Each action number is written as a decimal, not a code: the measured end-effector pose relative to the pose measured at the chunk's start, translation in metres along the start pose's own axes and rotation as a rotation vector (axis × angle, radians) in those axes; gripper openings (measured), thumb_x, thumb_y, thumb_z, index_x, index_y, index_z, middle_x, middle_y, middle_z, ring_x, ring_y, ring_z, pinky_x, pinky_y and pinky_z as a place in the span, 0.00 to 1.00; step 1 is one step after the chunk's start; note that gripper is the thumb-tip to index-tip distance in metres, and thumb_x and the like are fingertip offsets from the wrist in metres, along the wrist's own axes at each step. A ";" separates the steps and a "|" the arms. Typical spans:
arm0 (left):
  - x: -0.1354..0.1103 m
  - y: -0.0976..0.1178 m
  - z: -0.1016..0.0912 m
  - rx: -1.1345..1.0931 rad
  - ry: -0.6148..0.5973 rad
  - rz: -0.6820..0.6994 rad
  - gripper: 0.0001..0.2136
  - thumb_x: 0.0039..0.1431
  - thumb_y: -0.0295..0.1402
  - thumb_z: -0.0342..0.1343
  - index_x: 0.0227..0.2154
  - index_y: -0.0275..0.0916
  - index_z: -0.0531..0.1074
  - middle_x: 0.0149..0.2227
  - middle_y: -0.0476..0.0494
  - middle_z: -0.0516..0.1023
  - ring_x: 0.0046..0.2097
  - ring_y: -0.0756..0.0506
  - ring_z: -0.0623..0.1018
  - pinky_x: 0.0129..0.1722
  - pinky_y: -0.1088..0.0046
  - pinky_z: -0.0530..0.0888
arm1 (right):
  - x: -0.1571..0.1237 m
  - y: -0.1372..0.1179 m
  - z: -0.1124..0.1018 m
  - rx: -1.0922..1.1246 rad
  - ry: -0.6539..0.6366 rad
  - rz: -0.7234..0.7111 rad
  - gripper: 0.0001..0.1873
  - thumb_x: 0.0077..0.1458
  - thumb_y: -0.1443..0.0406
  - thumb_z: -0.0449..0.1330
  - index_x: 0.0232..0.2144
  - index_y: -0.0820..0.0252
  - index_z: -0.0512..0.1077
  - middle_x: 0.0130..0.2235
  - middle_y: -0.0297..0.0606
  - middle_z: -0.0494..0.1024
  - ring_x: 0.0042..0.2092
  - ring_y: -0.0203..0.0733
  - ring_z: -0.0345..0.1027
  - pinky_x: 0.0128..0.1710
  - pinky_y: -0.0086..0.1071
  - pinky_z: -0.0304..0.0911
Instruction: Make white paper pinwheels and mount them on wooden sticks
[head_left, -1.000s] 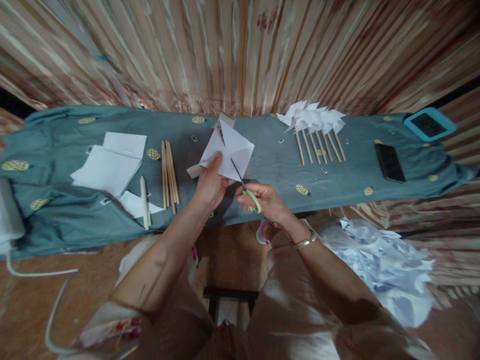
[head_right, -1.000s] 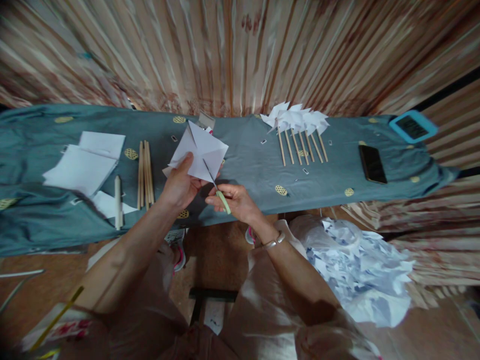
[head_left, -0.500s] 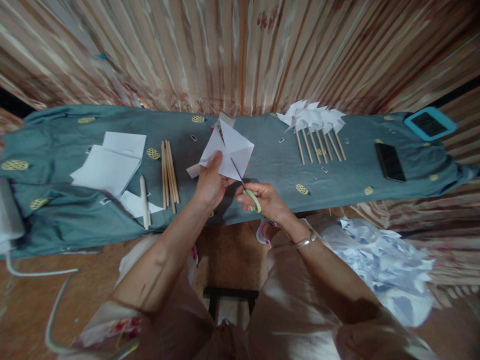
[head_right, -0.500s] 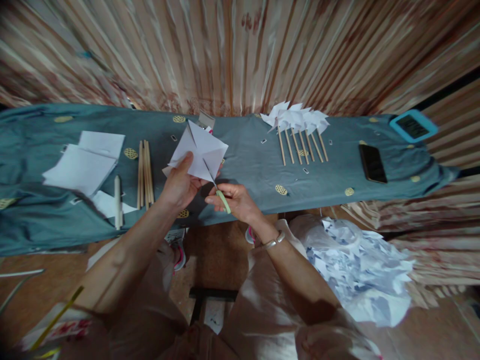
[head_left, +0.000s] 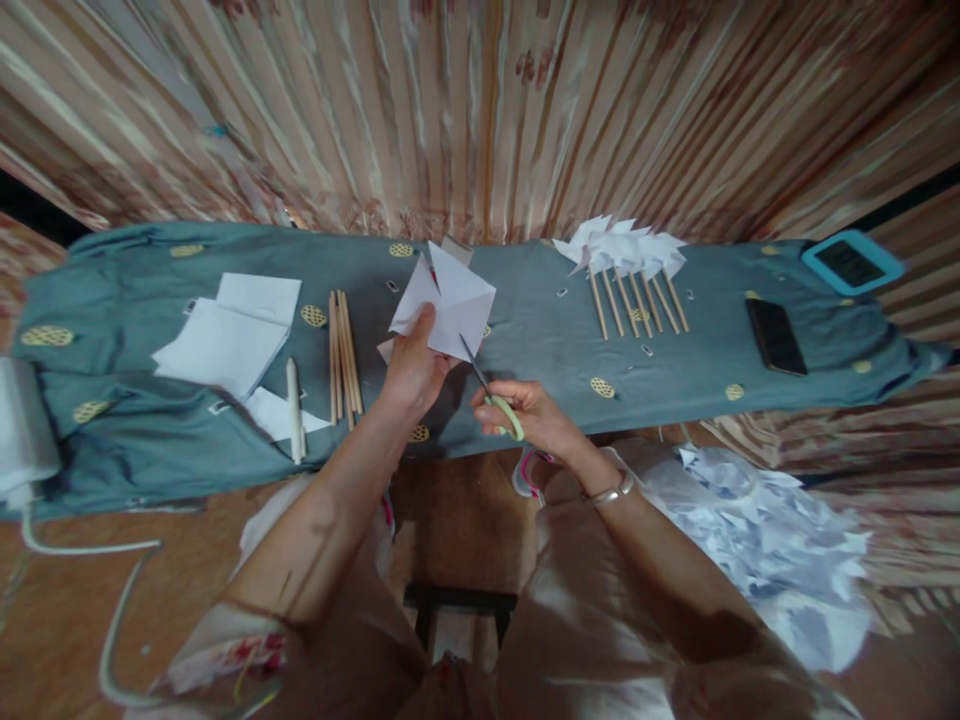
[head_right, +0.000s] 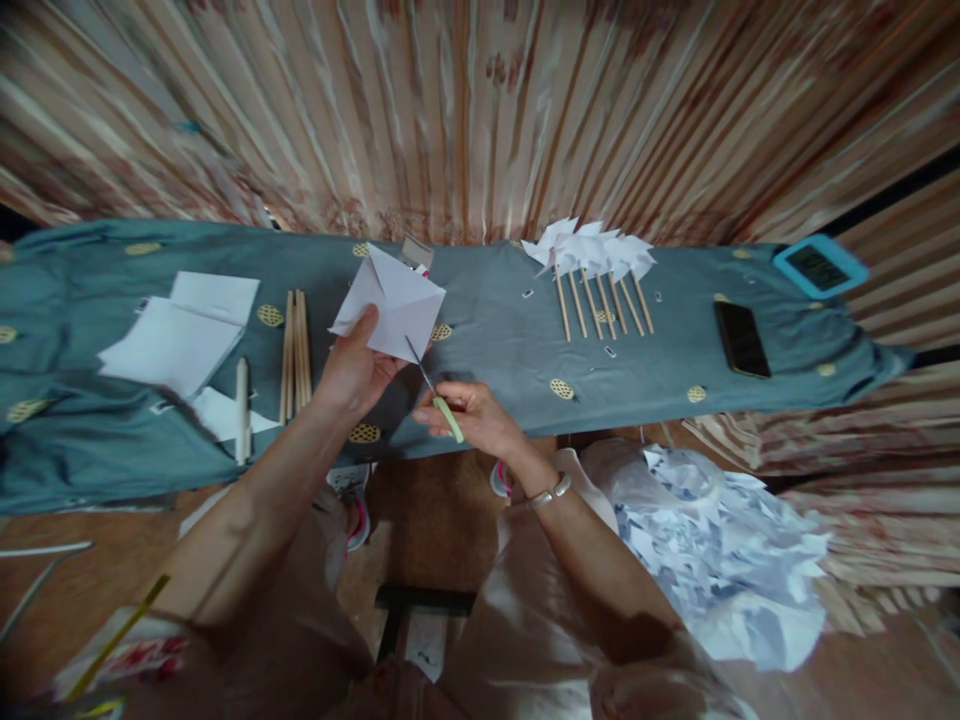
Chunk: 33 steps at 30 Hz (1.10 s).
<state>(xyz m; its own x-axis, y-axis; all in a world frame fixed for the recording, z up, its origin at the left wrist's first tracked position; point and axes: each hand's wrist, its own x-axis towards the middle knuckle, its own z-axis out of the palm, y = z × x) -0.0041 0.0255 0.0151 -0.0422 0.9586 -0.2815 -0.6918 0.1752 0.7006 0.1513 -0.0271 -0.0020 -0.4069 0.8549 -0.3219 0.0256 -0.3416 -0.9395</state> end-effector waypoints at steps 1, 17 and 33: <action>0.002 0.002 -0.001 -0.009 0.010 0.010 0.15 0.62 0.36 0.59 0.50 0.40 0.70 0.42 0.43 0.83 0.45 0.43 0.82 0.45 0.65 0.80 | -0.001 0.001 -0.001 0.001 -0.011 0.019 0.24 0.35 0.50 0.75 0.27 0.60 0.74 0.21 0.26 0.73 0.23 0.28 0.66 0.23 0.23 0.62; 0.004 0.003 -0.003 0.067 0.008 -0.001 0.09 0.53 0.29 0.62 0.38 0.35 0.74 0.37 0.43 0.82 0.42 0.44 0.81 0.45 0.69 0.78 | -0.006 -0.013 -0.045 -0.070 0.257 -0.086 0.28 0.36 0.45 0.72 0.30 0.60 0.75 0.24 0.32 0.77 0.24 0.30 0.64 0.24 0.26 0.59; -0.009 -0.019 -0.004 0.389 -0.187 -0.148 0.18 0.40 0.39 0.70 0.33 0.32 0.78 0.30 0.40 0.83 0.37 0.39 0.81 0.39 0.66 0.75 | 0.005 -0.018 -0.043 0.054 0.419 -0.205 0.26 0.26 0.56 0.77 0.28 0.57 0.70 0.21 0.21 0.66 0.24 0.28 0.56 0.25 0.26 0.53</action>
<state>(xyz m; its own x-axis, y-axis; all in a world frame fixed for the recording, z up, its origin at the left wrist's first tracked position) 0.0071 0.0126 0.0017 0.1923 0.9345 -0.2994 -0.3569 0.3508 0.8658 0.1878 0.0001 0.0081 0.0058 0.9870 -0.1603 -0.0687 -0.1596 -0.9848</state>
